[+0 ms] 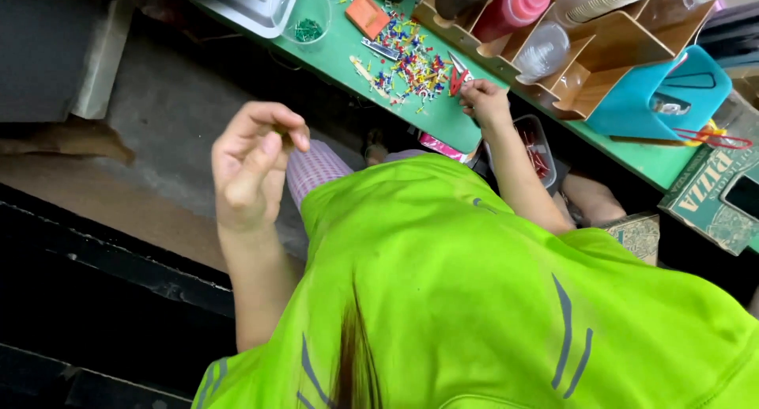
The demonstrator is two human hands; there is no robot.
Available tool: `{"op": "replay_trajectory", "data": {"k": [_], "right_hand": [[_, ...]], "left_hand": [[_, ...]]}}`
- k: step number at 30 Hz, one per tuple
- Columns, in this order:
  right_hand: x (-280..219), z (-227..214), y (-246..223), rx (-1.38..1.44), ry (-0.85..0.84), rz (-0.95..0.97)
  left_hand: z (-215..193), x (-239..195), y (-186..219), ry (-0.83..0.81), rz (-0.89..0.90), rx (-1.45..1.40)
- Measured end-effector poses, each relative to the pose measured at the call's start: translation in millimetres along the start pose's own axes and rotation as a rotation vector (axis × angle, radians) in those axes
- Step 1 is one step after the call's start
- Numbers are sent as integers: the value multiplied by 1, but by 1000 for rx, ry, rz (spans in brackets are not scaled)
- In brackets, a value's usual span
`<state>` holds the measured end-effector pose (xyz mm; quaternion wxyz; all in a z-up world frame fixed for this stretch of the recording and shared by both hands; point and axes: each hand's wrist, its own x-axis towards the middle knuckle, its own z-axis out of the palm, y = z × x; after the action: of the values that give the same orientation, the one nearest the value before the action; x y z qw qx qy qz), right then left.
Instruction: The person sorts small colorful craft items on a green countertop, picking them up and placing them into a clear plastic cup. The person occasionally pauses and adjusts their position while continuing to sort the items.
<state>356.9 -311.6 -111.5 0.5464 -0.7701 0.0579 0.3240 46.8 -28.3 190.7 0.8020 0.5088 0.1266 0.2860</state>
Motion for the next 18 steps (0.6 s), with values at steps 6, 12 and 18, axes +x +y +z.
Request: {"op": "replay_trajectory", "data": {"k": [6,12,18], "right_hand": [[27,35,-3,-120,-106,-119],[24,61,-33,-117,-206,-127],[41,42,-29,-579,-171,-363]], "left_hand": [[-3,7,-2,87,-91,120],[-15,34,2,110,-75,249],[-1,50,-23,146,-89,279]]}}
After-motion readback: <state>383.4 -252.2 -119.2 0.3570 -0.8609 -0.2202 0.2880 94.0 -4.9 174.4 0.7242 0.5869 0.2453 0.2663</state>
